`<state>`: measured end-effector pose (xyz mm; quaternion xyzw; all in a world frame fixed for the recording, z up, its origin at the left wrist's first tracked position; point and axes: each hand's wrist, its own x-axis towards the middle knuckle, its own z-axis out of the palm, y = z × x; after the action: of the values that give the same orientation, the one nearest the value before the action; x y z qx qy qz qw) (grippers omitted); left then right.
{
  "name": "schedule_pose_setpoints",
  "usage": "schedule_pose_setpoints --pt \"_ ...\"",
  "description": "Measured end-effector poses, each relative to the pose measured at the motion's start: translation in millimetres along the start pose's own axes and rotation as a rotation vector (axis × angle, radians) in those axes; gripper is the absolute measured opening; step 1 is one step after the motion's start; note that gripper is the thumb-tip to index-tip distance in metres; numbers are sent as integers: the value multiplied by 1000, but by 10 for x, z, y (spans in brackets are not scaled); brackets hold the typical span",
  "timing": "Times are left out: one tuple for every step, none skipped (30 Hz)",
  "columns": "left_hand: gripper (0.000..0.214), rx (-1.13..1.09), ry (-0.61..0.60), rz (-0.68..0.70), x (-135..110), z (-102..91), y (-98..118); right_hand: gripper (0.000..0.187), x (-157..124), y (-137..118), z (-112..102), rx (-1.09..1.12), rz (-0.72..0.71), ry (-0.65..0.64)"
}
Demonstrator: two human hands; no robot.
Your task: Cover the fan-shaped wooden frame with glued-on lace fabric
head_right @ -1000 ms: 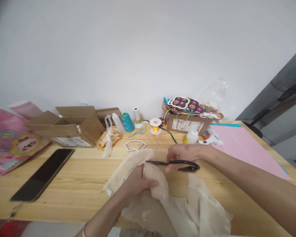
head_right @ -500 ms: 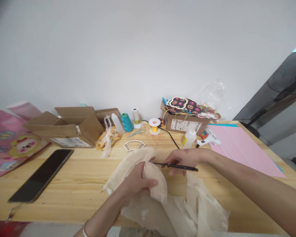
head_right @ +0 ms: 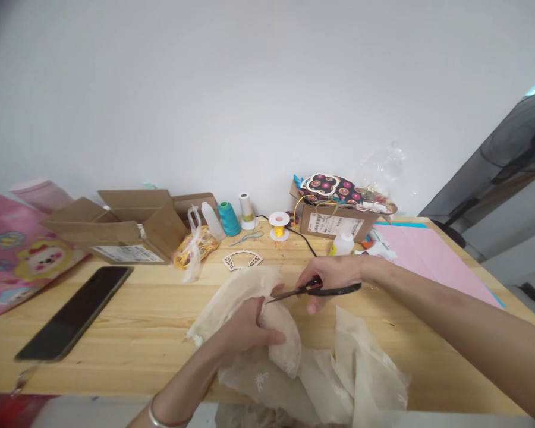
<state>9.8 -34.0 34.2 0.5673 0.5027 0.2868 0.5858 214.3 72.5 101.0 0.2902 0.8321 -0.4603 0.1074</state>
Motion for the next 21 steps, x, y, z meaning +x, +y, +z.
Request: schedule_pose_setpoints --pt "77 15 -3 12 -2 -5 2 43 29 -6 -18 -17 -11 -69" --pt "76 25 0 27 -4 -10 2 44 58 -12 -35 -34 -21 -126" --pt "75 33 2 44 -5 -14 1 45 86 -18 -50 -47 -29 -164" --pt "74 38 2 57 -6 -17 -1 46 110 -25 -60 -50 -33 -170" --pt "73 41 -2 65 -7 -19 -3 46 130 -31 -66 -50 -38 -171" --pt "72 40 -8 71 -7 -20 -4 47 145 -37 -68 -51 -42 -171" --pt "72 36 -13 77 -6 -21 -5 47 156 -41 -66 -51 -45 -174" --pt "71 31 -17 83 -4 -21 -4 47 164 -43 -63 -51 -48 -173" --pt "71 26 -22 89 -2 -22 -3 48 169 -43 -58 -50 -51 -172" --pt "71 20 -27 97 1 -23 -1 48 172 -41 -54 -48 -55 -171" --pt "71 16 -33 105 5 -25 2 48 175 -38 -51 -46 -61 -169" --pt "71 13 -39 112 9 -27 4 48 177 -36 -49 -43 -68 -168" --pt "71 13 -44 115 13 -30 7 48 179 -33 -48 -39 -77 -168" --pt "71 17 -45 116 17 -34 10 48 181 -32 -49 -33 -86 -169" --pt "72 24 -45 115 20 -39 13 48 184 -31 -51 -21 -92 -171" --pt "73 33 -45 114 22 -43 16 48 187 -30 -53 -5 -96 -174" --pt "73 40 -44 111 22 -47 20 48 191 -29 -53 14 -97 -179" --pt "73 45 -47 109 22 -50 24 48 195 -27 -53 36 -96 -189" --pt "73 50 -52 107 20 -52 29 47 199 -23 -50 60 -94 -200" --pt "72 54 -58 103 18 -53 35 46 203 -18 -47 83 -93 -215" --pt "72 61 -62 97 16 -53 40 45 207 -12 -42 106 -94 -230"
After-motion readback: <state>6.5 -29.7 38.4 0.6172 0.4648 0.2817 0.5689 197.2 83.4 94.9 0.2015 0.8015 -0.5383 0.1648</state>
